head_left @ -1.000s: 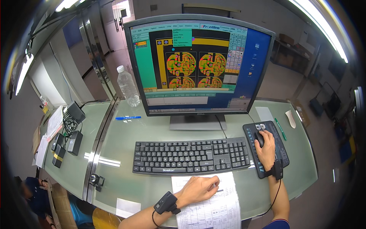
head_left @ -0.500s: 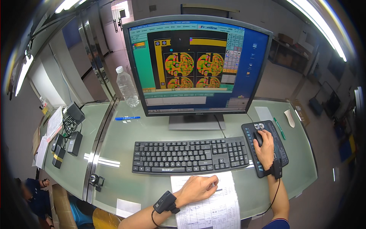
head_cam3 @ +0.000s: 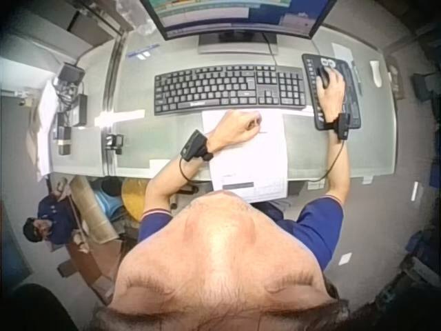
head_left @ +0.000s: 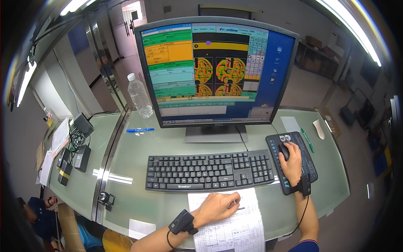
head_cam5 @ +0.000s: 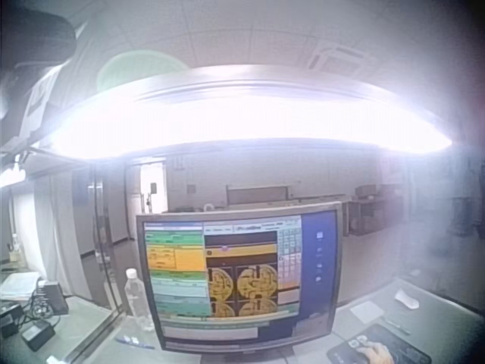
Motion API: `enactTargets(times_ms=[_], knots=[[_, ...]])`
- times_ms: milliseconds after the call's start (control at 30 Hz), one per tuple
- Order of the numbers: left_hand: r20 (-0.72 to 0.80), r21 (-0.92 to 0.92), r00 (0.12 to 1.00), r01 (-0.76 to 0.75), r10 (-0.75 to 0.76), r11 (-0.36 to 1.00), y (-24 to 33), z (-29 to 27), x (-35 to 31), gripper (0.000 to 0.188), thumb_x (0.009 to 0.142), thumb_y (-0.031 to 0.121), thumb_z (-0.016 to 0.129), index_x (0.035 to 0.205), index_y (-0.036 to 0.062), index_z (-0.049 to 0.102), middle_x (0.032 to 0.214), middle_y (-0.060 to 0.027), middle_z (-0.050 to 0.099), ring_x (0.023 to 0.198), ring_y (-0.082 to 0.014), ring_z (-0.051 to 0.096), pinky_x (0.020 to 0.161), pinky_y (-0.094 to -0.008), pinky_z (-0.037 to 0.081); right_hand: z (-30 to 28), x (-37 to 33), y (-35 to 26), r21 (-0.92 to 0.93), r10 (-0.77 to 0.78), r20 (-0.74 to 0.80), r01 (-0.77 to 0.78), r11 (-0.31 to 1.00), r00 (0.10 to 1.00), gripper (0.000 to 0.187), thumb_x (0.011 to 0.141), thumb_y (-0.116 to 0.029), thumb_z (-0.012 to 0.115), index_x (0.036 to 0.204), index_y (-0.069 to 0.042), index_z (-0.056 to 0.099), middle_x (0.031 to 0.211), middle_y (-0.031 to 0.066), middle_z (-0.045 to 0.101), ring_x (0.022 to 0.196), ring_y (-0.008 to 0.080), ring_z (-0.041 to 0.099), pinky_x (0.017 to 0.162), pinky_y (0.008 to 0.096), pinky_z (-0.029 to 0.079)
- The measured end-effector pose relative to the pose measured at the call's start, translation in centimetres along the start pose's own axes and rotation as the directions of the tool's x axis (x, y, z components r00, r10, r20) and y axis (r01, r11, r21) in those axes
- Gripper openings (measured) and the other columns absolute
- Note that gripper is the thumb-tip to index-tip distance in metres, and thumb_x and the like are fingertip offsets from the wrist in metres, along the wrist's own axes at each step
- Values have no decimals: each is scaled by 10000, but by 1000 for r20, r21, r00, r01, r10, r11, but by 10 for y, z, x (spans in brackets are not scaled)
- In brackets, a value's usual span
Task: Using technical CAM/CAD software on a computer to inspect drawings while referencing a physical document.
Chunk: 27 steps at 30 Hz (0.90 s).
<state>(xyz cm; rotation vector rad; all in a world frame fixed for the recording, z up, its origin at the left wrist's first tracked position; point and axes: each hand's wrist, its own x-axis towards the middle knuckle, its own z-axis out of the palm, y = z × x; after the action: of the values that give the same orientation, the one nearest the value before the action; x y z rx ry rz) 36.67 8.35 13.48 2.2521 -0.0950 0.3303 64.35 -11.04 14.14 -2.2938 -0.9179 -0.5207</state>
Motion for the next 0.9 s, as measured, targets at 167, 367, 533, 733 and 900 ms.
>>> enactTargets(times_ms=[167,367,533,733,900], knots=[[0,8,1000,-1,1,1000,0,0,0,120,908,176,712,949,87,642,668,-81,699,566,-259,687,525,-365,528,0,0,-1,-4,-1,4,1,1000,1000,414,879,-104,728,1261,28,641,1340,213,587,1232,415,569,1063,471,472],[8,10,1000,6,-6,1000,-1,0,0,119,908,174,711,947,86,641,671,-83,701,569,-262,689,527,-365,531,0,0,-1,4,-10,2,10,1000,1000,399,878,-88,731,1252,14,639,1337,228,595,1234,425,578,1066,466,467],[-13,3,1000,-20,20,1000,-2,1,-1,114,909,171,708,946,86,642,668,-80,701,568,-261,690,523,-363,531,0,0,0,9,-17,6,17,1000,1000,404,879,-98,731,1255,24,643,1329,220,594,1227,419,577,1064,467,470],[8,11,1000,3,-3,1000,1,-1,0,111,910,174,706,942,89,642,661,-77,699,561,-255,688,519,-357,528,1,0,-1,17,-8,12,8,1000,1000,415,886,-111,734,1266,30,646,1328,213,590,1225,416,571,1062,473,471],[2,5,1000,-9,9,1000,0,0,0,108,912,175,702,947,91,644,657,-74,696,555,-251,685,520,-359,526,1,0,1,14,-18,11,18,1000,1000,415,889,-111,736,1269,29,646,1335,216,586,1235,417,566,1067,472,469]])
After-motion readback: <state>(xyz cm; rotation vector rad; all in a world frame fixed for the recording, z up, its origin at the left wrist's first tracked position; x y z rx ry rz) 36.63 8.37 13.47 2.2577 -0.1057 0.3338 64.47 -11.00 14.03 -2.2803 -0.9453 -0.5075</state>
